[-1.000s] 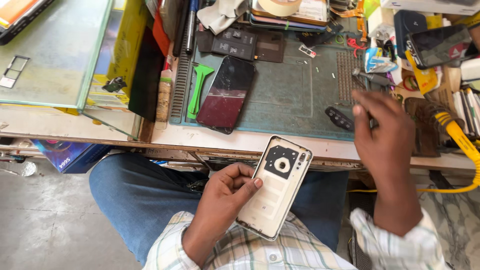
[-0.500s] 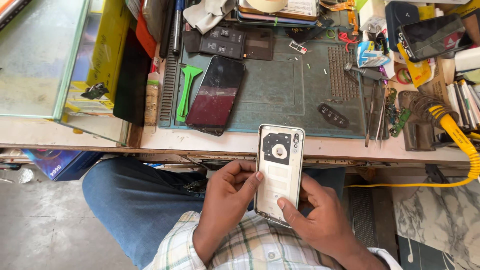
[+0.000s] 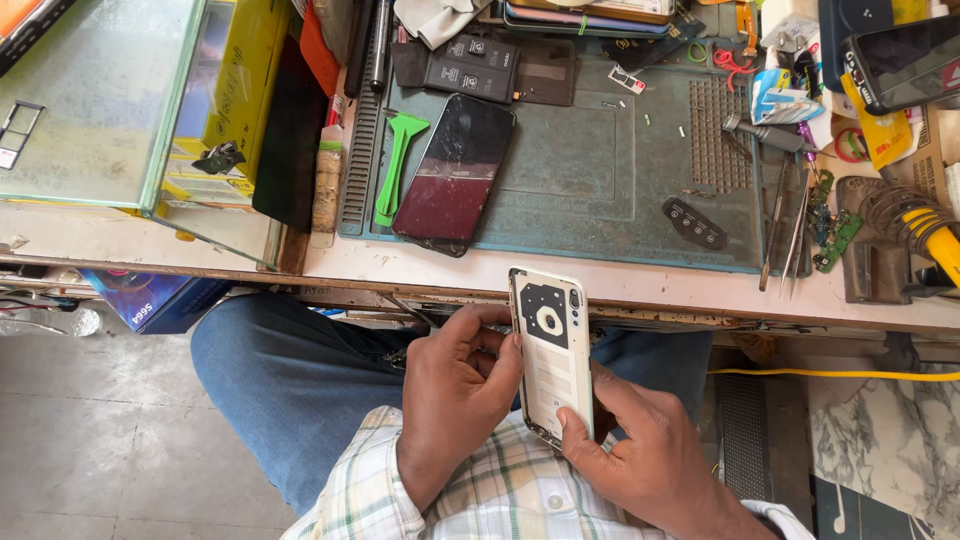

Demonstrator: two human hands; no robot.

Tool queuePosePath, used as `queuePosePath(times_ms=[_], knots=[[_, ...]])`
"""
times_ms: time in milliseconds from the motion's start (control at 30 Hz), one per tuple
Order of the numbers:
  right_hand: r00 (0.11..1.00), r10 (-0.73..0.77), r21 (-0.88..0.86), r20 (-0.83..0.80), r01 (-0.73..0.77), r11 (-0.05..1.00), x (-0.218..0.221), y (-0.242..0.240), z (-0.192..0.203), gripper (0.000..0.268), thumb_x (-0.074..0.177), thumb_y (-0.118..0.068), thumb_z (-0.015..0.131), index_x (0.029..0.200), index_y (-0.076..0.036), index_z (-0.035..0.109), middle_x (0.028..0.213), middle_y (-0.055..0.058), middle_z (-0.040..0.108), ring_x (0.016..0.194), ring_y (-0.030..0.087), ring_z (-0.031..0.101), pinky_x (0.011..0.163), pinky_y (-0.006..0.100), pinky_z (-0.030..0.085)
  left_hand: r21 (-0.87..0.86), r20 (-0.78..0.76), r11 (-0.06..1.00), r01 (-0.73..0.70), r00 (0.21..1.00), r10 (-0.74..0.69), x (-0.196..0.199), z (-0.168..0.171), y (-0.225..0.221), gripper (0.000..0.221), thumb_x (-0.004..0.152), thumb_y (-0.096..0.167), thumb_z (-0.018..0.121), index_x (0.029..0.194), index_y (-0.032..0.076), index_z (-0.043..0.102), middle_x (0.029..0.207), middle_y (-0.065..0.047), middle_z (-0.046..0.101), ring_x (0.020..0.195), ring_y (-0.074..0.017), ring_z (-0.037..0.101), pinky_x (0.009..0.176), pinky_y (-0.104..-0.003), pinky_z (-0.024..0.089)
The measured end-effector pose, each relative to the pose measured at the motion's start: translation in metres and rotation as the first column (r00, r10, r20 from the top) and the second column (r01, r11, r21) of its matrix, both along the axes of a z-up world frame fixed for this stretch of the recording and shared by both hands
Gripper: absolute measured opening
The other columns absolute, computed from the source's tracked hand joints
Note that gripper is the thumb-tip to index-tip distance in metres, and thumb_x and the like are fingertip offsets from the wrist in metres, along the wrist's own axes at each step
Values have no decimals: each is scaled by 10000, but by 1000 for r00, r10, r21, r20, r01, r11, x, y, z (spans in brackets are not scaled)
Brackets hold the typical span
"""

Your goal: The person disassembles a smartphone with a cracked screen, using a plastic pry tool to separate the back cover and tweezers to remove internal components. The person carefully detaches the battery and other parts, placing them on the workbench.

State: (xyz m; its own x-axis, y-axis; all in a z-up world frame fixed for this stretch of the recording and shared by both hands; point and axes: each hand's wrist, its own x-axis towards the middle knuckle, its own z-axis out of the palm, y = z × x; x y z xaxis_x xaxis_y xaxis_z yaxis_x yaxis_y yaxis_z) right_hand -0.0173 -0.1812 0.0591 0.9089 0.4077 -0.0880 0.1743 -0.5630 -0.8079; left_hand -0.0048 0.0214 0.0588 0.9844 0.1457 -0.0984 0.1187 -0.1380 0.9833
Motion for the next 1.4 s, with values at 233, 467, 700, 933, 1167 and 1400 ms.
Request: queuePosePath(times_ms=[233,467,700,933,1167,1400], knots=[[995,62,57,73,-66,996,-3,0,0,543,870,-154,708,1322,117,577,1035,266,772,899,278,830,723,342,667,30,55,999,21,998,-23,-3,-2,0,193,907,58,660,1077,-25,690,721,-91,782,615,-91,752,545,-240,596],[999,36,33,-20,-35,999,-2,-3,-3,588,858,-181,705,1339,119,549,971,243,782,840,266,844,682,337,683,23,31,1000,17,999,-18,-3,0,2,177,921,77,645,1059,-24,692,678,-86,771,587,-88,743,521,-237,572],[998,63,39,11,-63,997,-4,-3,-4,600,857,-171,712,1354,119,542,974,244,780,844,272,840,704,349,673,83,32,997,-1,1000,-2,0,-1,3,131,915,85,639,966,-22,695,631,-84,748,539,-86,720,491,-243,554],[957,106,338,-270,-9,941,-3,-16,-32,774,975,-524,523,1493,50,472,1231,238,682,1097,276,779,870,371,655,-32,-49,999,8,999,-10,2,-1,4,123,922,87,631,956,-25,670,608,-82,738,496,-68,681,452,-234,524],[591,422,707,-687,412,575,-7,-28,-50,812,1002,-583,252,1537,23,335,1451,277,552,1334,400,558,1105,523,473,-165,-12,985,58,998,-61,10,9,-4,151,955,105,632,997,-36,666,691,-63,738,526,-43,663,441,-212,507],[722,486,870,-492,410,272,-4,-24,-32,764,1123,-561,266,1578,47,340,1386,323,552,1234,417,592,935,532,520,126,20,984,129,991,-132,27,28,-10,202,906,183,686,1012,11,685,722,-66,751,452,-136,663,425,-298,470]])
